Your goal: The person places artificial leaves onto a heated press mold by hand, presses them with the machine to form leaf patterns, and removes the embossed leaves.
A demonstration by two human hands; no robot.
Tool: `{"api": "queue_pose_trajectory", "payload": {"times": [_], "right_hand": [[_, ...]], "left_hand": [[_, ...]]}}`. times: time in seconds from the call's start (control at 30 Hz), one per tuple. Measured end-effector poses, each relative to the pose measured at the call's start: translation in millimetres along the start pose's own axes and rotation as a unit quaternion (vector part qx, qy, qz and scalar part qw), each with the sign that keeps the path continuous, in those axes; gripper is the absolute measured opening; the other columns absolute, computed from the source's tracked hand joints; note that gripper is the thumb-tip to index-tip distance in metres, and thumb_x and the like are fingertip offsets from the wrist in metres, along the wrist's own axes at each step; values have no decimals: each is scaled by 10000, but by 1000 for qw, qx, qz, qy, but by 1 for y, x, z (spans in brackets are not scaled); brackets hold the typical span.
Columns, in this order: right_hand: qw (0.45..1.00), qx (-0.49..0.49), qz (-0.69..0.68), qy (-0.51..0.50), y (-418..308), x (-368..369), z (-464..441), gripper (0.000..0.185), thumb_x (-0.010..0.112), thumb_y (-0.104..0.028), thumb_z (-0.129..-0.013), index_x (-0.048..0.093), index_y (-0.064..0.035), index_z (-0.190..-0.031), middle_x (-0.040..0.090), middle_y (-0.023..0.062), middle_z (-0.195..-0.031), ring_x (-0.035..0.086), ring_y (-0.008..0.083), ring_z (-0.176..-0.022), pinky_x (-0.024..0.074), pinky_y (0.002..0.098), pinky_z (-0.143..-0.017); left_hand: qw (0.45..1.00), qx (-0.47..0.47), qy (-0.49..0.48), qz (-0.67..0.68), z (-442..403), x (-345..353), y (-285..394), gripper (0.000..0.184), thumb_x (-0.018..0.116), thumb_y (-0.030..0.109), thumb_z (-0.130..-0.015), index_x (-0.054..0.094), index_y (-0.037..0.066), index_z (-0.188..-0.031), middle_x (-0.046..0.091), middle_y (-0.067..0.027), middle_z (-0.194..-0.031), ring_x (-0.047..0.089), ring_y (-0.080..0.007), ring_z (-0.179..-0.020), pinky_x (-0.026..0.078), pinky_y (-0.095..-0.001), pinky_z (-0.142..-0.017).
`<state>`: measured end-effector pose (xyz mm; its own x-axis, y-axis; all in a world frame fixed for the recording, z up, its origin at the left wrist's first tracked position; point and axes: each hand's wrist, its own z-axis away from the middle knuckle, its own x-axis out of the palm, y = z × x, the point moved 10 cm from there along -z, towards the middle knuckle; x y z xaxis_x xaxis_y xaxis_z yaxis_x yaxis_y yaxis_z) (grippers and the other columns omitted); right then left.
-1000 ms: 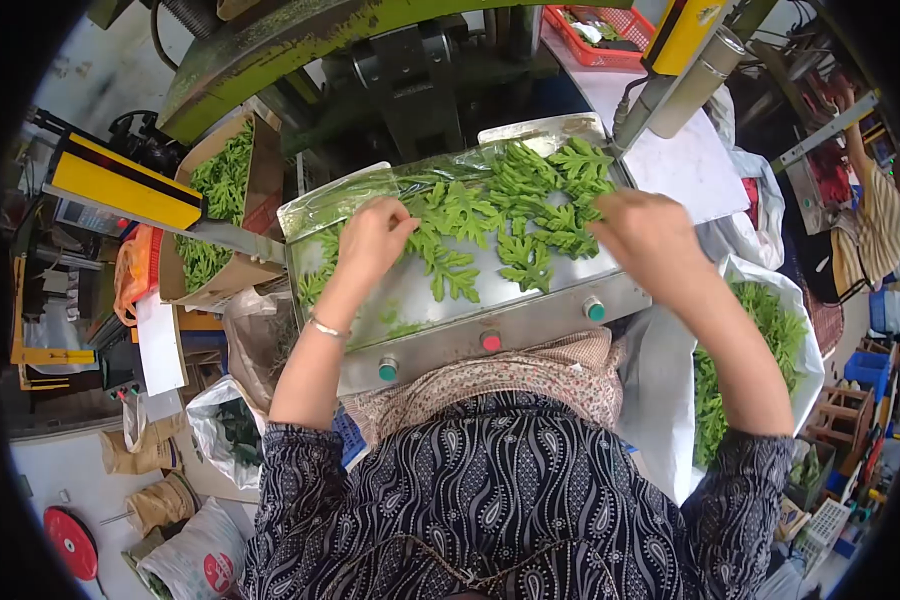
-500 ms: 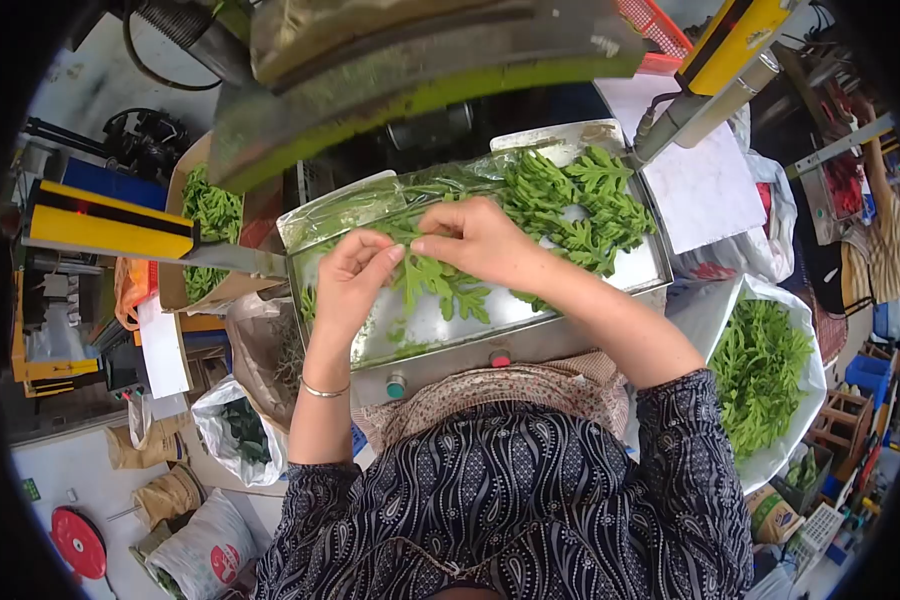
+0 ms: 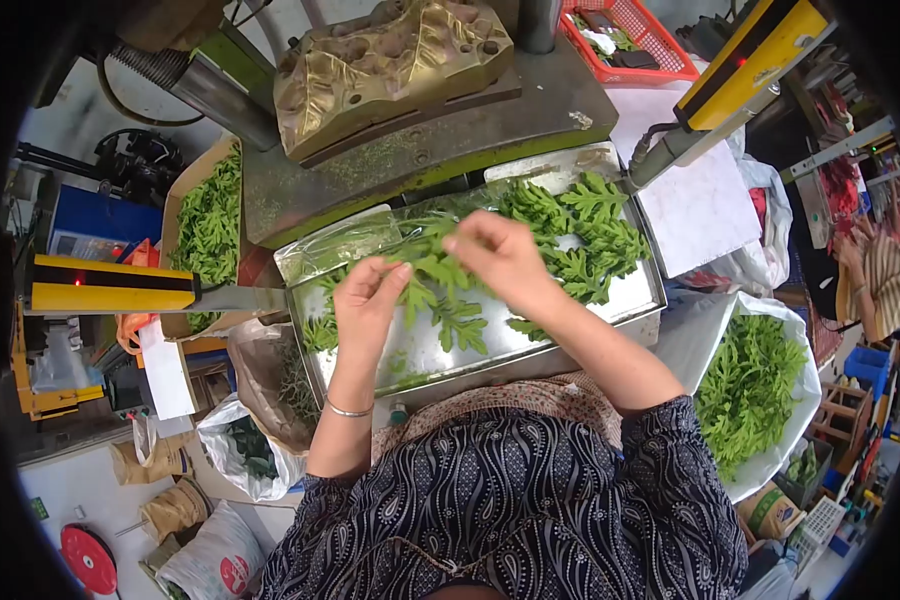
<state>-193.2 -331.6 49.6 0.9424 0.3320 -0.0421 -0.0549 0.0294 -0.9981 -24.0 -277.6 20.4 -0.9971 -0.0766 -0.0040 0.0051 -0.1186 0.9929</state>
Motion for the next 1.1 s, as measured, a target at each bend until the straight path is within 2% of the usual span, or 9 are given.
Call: {"api": "queue_pose_trajectory", "payload": {"times": [0.1,0.2,0.27,0.33,0.43,0.6,0.73,0.9,1.1], "right_hand": [[995,21,-34,87,-2,-23,0,66,631,-68,-817,614,-25,-769,566,12,-656,434,90,-517,335,217,-471],[983,-82,130,97,-27,-18,5,48,628,-57,-811,617,-11,-803,584,39,-685,455,109,-522,352,221,-470],[965,-124,217,84,-42,-7,6,98,631,-64,-813,612,10,-874,601,55,-726,493,117,-566,390,220,-507],[957,-132,250,62,-51,7,7,156,635,-74,-818,606,26,-934,612,63,-757,524,120,-609,423,219,-545],[979,-86,182,-42,-48,36,5,199,628,-73,-820,598,11,-998,635,82,-859,576,132,-688,452,219,-597],[992,-110,58,-23,-89,16,6,249,635,-59,-800,591,-5,-1040,642,70,-898,597,170,-820,470,254,-695],[894,-336,290,-61,-147,34,10,187,644,-70,-791,618,-10,-966,641,52,-935,569,185,-921,457,290,-775],[839,-313,374,-243,-140,64,-1,116,650,-104,-795,641,-10,-862,639,51,-953,542,187,-935,443,310,-805],[930,-303,199,-57,-198,-10,-86,115,651,-127,-793,647,-12,-799,634,57,-988,530,180,-851,440,289,-756]], "left_hand": [[998,-55,6,-34,-1,-6,-9,211,633,11,-842,605,2,-1051,648,-60,-946,588,-98,-794,462,-196,-689],[939,202,90,-265,5,-4,47,211,628,16,-847,613,-1,-1057,660,-66,-942,603,-98,-807,469,-195,-703],[889,287,116,-337,12,8,70,212,626,17,-848,616,-2,-1059,664,-69,-940,608,-99,-811,471,-195,-708],[972,199,61,-111,6,17,67,172,645,33,-836,632,0,-1005,663,-43,-856,537,-69,-693,415,-179,-609],[987,103,6,120,2,23,63,135,663,48,-825,648,2,-951,662,-17,-772,466,-39,-575,359,-163,-511],[993,54,69,78,3,-10,65,94,661,47,-819,664,2,-901,657,-14,-723,480,-50,-581,379,-176,-538],[999,46,-12,19,9,5,79,82,660,31,-810,678,22,-889,660,-21,-747,486,-59,-591,383,-184,-537],[985,90,-87,-115,10,19,86,126,653,-1,-806,684,28,-925,666,-22,-759,546,-57,-636,403,-152,-563],[990,81,-105,-52,6,20,55,111,649,12,-817,682,23,-923,664,-21,-757,548,-66,-630,394,-164,-545]]}}
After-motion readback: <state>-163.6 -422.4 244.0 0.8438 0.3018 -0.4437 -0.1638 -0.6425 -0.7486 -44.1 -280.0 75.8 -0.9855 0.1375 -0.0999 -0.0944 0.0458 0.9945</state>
